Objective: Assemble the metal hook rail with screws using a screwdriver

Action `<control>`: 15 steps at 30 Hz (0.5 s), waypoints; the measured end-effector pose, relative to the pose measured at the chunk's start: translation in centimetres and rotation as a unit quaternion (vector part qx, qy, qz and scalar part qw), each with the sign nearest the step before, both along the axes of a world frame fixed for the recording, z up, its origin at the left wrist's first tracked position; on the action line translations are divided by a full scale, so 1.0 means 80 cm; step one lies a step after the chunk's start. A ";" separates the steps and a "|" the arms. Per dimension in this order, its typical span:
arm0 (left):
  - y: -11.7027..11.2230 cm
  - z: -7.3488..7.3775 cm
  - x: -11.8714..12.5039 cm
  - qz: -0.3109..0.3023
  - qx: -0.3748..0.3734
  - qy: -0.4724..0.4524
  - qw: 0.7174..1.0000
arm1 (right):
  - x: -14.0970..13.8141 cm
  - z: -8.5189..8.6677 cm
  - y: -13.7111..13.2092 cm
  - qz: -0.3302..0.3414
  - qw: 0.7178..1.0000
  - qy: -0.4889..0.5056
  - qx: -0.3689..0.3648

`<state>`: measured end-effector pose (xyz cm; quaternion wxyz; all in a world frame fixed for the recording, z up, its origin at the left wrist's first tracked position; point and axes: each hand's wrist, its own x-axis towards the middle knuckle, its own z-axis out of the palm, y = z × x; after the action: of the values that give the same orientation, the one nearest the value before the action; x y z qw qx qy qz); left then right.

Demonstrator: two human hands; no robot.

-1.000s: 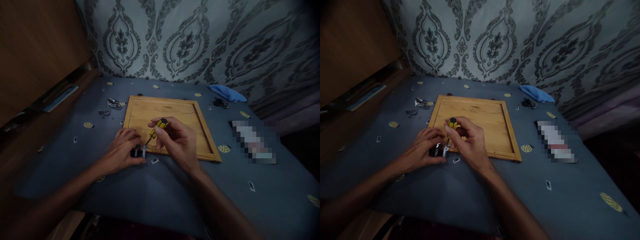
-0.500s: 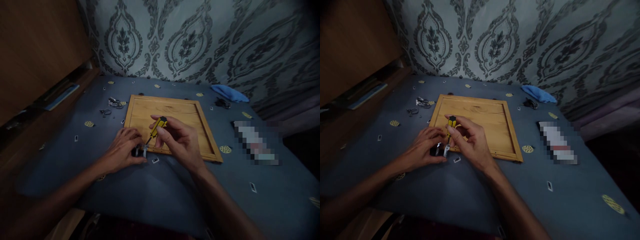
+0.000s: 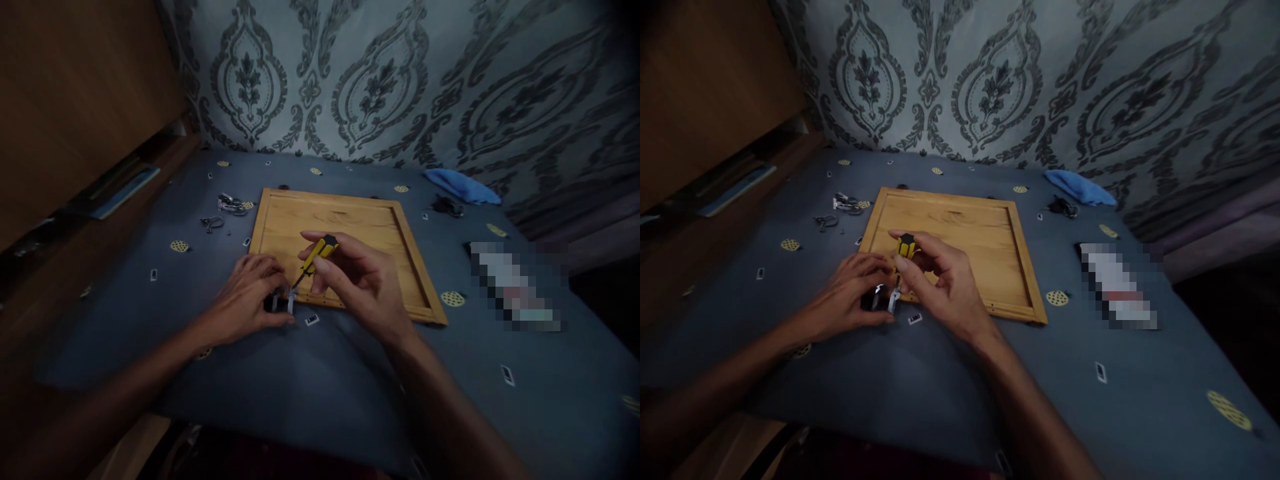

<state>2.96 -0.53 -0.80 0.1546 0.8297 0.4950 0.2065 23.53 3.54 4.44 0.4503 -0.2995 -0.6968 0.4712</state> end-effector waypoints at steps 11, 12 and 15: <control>0.000 0.002 0.001 0.000 0.001 0.009 1.000 | -0.010 -0.009 -0.003 -0.105 0.990 0.083 0.036; 0.000 0.002 0.001 0.000 0.001 0.009 1.000 | -0.010 -0.009 -0.003 -0.105 0.991 0.080 0.036; 0.000 0.002 0.002 0.002 0.003 0.005 1.000 | -0.010 -0.008 -0.004 -0.095 0.993 0.061 0.029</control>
<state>3.09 -0.54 -0.65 0.1491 0.8304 0.4966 0.2038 22.71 3.25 3.80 0.5431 -0.3221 -0.6500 0.4229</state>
